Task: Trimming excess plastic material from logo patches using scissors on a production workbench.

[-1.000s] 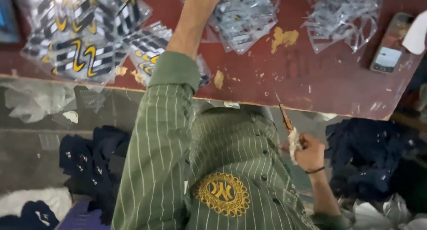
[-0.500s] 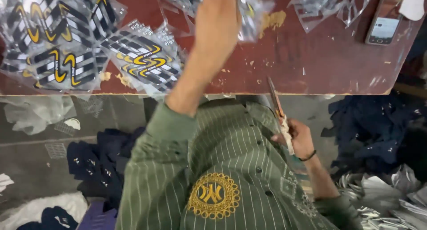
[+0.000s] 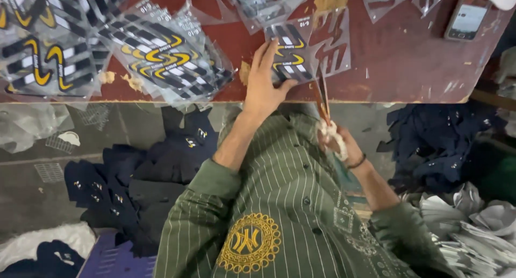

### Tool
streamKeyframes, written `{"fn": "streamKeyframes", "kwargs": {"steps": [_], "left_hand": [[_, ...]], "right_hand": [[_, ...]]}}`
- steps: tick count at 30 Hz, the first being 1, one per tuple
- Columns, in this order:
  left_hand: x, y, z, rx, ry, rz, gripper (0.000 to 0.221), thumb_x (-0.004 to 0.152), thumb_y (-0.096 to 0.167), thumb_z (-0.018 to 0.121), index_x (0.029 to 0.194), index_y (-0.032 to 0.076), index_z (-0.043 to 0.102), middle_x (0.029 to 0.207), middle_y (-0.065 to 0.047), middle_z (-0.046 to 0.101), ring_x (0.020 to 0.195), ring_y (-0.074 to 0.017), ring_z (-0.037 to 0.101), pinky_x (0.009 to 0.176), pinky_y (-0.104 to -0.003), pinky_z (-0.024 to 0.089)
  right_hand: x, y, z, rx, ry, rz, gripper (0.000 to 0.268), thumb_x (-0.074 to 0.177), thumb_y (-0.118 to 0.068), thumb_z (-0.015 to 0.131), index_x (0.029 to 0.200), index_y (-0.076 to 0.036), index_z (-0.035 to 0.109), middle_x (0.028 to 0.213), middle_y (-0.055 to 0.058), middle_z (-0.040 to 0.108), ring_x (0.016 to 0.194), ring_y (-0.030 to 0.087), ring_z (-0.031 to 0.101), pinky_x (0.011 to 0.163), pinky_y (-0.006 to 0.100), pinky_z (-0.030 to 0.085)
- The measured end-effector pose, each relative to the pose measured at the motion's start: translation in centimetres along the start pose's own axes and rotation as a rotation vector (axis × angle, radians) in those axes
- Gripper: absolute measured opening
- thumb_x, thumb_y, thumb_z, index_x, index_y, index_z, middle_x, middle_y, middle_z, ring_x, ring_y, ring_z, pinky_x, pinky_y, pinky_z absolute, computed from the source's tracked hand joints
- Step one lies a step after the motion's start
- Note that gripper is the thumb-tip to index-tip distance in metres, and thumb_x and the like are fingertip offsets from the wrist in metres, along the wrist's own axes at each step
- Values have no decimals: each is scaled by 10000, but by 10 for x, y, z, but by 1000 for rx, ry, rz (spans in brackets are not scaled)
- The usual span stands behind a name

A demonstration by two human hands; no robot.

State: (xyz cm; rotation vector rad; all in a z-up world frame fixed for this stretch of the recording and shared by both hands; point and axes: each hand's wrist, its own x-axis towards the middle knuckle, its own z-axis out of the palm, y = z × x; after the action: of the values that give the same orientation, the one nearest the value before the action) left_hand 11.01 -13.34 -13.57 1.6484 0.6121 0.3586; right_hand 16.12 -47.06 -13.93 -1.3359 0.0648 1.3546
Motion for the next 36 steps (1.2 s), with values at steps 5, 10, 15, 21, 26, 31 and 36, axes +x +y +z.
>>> {"fn": "streamKeyframes", "kwargs": {"steps": [5, 10, 15, 21, 26, 31, 36], "left_hand": [[-9, 0, -9, -15, -62, 9, 1005, 713, 78, 938, 1554, 58, 390, 1569, -202, 427, 1453, -384, 458, 1215, -409, 407], [-10, 1, -11, -51, -66, -4, 994, 736, 78, 927, 1567, 62, 381, 1575, -193, 432, 1460, -372, 461, 1221, -397, 409], [-10, -2, -13, -68, -65, 15, 979, 743, 59, 915, 1565, 52, 383, 1572, -189, 439, 1469, -373, 455, 1239, -396, 391], [-12, -7, -13, -82, -150, 38, 990, 730, 57, 907, 1563, 46, 371, 1577, -198, 427, 1473, -375, 443, 1242, -390, 382], [-14, -12, -11, -85, -163, 42, 981, 735, 48, 896, 1564, 47, 371, 1579, -201, 421, 1481, -376, 432, 1245, -395, 374], [-15, -3, -18, -75, -196, 34, 986, 726, 53, 894, 1563, 50, 375, 1577, -201, 428, 1483, -378, 429, 1240, -399, 371], [-16, -3, -18, -69, -197, 31, 986, 719, 51, 884, 1564, 52, 375, 1565, -199, 429, 1477, -378, 425, 1236, -400, 364]], "right_hand": [[13, -6, 15, -126, 8, -90, 345, 899, -195, 779, 1141, -68, 568, 932, -2, 571, 807, 93, 558, 695, 267, 464], [7, -40, 59, -473, 219, 32, 334, 837, -227, 845, 985, -53, 602, 770, -15, 582, 652, 87, 537, 568, 275, 423], [12, -45, 58, -606, 259, 97, 308, 840, -256, 861, 832, -45, 636, 655, -20, 615, 564, 83, 564, 505, 272, 417], [21, -54, 67, -579, 330, 126, 279, 804, -265, 852, 832, -93, 634, 663, -36, 607, 561, 74, 570, 501, 261, 438], [24, -56, 68, -411, 316, 82, 267, 792, -266, 852, 864, -98, 658, 705, -36, 635, 572, 75, 582, 508, 257, 437], [36, -65, 67, -445, 312, 57, 284, 819, -246, 863, 864, -91, 629, 698, -27, 604, 562, 81, 552, 501, 262, 405], [41, -74, 76, -539, 369, 130, 286, 858, -234, 846, 811, -65, 620, 642, 12, 589, 519, 107, 556, 476, 279, 399]]}}
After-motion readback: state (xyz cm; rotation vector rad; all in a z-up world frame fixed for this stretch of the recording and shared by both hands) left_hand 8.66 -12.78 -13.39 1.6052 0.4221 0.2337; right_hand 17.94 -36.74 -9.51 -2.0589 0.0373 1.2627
